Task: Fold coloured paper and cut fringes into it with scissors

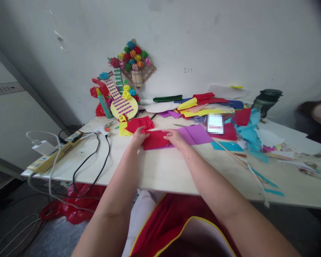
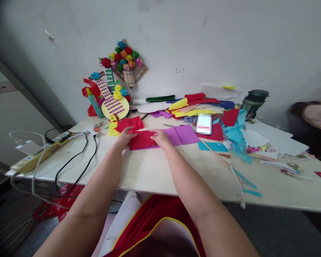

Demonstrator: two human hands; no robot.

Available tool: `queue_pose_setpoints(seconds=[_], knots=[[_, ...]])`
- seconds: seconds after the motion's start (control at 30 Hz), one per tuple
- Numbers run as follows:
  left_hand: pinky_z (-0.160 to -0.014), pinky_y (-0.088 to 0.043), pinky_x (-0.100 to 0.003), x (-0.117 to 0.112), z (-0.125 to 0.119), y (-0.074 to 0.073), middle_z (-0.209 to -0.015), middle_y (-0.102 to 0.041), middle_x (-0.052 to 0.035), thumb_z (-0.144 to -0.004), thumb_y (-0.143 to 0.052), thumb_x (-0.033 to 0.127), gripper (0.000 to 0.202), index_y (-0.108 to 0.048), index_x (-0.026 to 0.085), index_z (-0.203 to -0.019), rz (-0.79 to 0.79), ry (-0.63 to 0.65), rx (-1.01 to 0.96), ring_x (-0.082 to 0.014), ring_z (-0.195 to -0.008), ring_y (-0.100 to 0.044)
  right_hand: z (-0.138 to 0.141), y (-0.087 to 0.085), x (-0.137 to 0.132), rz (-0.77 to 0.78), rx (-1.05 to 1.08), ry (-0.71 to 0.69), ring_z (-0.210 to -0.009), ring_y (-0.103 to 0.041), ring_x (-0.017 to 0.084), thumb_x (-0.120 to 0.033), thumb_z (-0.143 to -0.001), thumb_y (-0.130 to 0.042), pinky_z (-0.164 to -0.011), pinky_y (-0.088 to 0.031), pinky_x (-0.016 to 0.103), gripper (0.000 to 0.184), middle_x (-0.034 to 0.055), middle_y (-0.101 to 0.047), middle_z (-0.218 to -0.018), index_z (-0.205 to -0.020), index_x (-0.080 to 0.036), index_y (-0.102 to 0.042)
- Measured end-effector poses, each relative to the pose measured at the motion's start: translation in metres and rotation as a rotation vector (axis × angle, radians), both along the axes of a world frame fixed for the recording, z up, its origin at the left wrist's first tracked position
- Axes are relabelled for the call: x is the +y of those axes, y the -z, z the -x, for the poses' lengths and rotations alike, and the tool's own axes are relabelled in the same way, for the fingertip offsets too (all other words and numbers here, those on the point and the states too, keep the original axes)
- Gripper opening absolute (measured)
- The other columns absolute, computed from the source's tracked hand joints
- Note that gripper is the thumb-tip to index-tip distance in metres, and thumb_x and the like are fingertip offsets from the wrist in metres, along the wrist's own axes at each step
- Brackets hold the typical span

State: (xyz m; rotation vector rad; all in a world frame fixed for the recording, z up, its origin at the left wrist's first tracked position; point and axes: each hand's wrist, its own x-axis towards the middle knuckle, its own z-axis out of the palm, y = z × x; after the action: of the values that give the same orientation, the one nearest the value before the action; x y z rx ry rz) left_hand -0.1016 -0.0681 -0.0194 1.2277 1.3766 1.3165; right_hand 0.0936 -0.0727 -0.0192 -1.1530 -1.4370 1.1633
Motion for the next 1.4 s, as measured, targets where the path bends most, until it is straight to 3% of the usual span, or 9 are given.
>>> queue_pose_setpoints(seconds=[0.13, 0.27, 0.53, 0.83, 1.07, 1.4], knots=[[-0.051, -0.039, -0.021, -0.007, 0.002, -0.006, -0.050, -0.048, 0.0074, -0.054, -0.075, 0.019, 0.064, -0.056, 0.017, -0.116, -0.016, 0.123, -0.024, -0.0092, -0.047, -0.050, 0.000, 0.000, 0.001, 0.028, -0.009, -0.009, -0.054, -0.055, 0.007, -0.005, -0.069, -0.061, -0.052, -0.046, 0.019, 0.014, -0.0003, -0.062, -0.067, -0.080, -0.012, -0.066], [-0.064, -0.046, -0.026, -0.008, 0.003, -0.008, -0.068, -0.063, -0.0015, -0.048, -0.077, 0.021, 0.049, -0.066, 0.013, -0.095, 0.029, 0.217, -0.058, -0.0149, -0.066, -0.060, -0.002, -0.004, -0.003, 0.143, 0.015, -0.112, -0.045, -0.058, 0.008, -0.007, -0.069, -0.068, -0.046, -0.050, 0.021, 0.023, 0.0018, -0.065, -0.070, -0.091, -0.011, -0.063], [-0.069, -0.047, -0.031, -0.007, 0.009, -0.009, -0.075, -0.067, -0.0043, -0.038, -0.081, 0.016, 0.050, -0.068, 0.015, -0.087, 0.091, 0.241, -0.042, -0.0169, -0.068, -0.061, -0.001, -0.011, -0.011, 0.189, -0.068, -0.189, -0.036, -0.053, 0.008, -0.003, -0.075, -0.063, -0.040, -0.045, 0.016, 0.039, -0.0029, -0.058, -0.043, -0.114, -0.007, -0.055], [-0.072, -0.050, -0.032, -0.011, 0.008, -0.012, -0.076, -0.067, -0.0034, -0.038, -0.082, 0.011, 0.053, -0.069, 0.016, -0.088, 0.048, 0.263, 0.009, -0.0182, -0.072, -0.062, -0.002, -0.014, -0.012, 0.152, -0.208, -0.205, -0.033, -0.047, 0.007, -0.004, -0.075, -0.062, -0.036, -0.036, 0.014, 0.047, -0.0053, -0.053, -0.037, -0.121, -0.006, -0.052], [-0.071, -0.051, -0.031, -0.013, 0.008, -0.014, -0.083, -0.067, -0.0051, -0.046, -0.079, 0.014, 0.053, -0.067, 0.016, -0.098, 0.062, 0.258, 0.132, -0.0178, -0.072, -0.062, -0.003, -0.015, -0.013, 0.148, -0.244, -0.192, -0.032, -0.043, 0.005, -0.005, -0.075, -0.063, -0.035, -0.032, 0.014, 0.048, -0.0070, -0.050, -0.036, -0.122, -0.008, -0.053], [-0.063, -0.048, -0.026, -0.009, 0.011, -0.010, -0.070, -0.064, -0.0014, -0.046, -0.077, 0.012, 0.047, -0.069, 0.017, -0.092, 0.084, 0.275, 0.127, -0.0147, -0.064, -0.059, -0.003, -0.015, -0.013, 0.184, -0.229, -0.173, -0.032, -0.041, 0.004, -0.003, -0.075, -0.062, -0.035, -0.032, 0.015, 0.050, -0.0059, -0.052, -0.039, -0.124, -0.008, -0.052]])
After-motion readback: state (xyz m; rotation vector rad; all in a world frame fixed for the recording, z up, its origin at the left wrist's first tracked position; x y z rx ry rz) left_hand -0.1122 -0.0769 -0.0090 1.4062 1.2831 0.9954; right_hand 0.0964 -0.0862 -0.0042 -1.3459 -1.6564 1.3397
